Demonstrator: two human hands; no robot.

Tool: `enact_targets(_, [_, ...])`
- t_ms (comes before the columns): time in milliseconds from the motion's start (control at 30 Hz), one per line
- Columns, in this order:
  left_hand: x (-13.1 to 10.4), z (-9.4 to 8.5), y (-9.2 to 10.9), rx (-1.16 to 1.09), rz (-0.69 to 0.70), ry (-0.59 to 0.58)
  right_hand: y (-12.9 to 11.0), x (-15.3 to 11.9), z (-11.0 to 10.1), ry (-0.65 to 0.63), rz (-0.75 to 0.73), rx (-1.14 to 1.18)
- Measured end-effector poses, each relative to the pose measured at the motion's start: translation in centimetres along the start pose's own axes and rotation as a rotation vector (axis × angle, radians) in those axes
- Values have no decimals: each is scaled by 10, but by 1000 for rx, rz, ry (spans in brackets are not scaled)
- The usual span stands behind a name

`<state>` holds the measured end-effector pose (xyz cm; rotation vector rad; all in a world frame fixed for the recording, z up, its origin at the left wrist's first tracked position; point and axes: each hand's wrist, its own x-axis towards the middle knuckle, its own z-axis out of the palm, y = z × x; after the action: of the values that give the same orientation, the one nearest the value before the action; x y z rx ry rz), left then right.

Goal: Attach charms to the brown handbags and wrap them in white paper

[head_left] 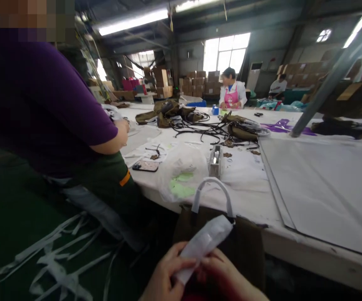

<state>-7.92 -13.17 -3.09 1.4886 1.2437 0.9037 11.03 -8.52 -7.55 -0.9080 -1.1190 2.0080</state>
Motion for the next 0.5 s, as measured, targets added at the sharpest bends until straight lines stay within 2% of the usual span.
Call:
enact_targets(67, [-2,0,8,73,8,-40,-4,-1,3,72,54,-71])
enact_targets(133, [1,0,10,73,-26,-76,-6,3,3,74,88,-96])
enact_targets(300, [10,8,-5,-83,-294,153,-2,11,-1,75,88,-147])
enact_targets(333, [11,10,-9,-125,-337,145,-1,10,0,84,86,-154])
enact_targets(433, [12,13,-18,-246,-454,-53,-6,2,1,99,110,-216])
enact_targets(500, [13,12,-25,-291,-488,-164,-25,-7,-3,9,200,-351])
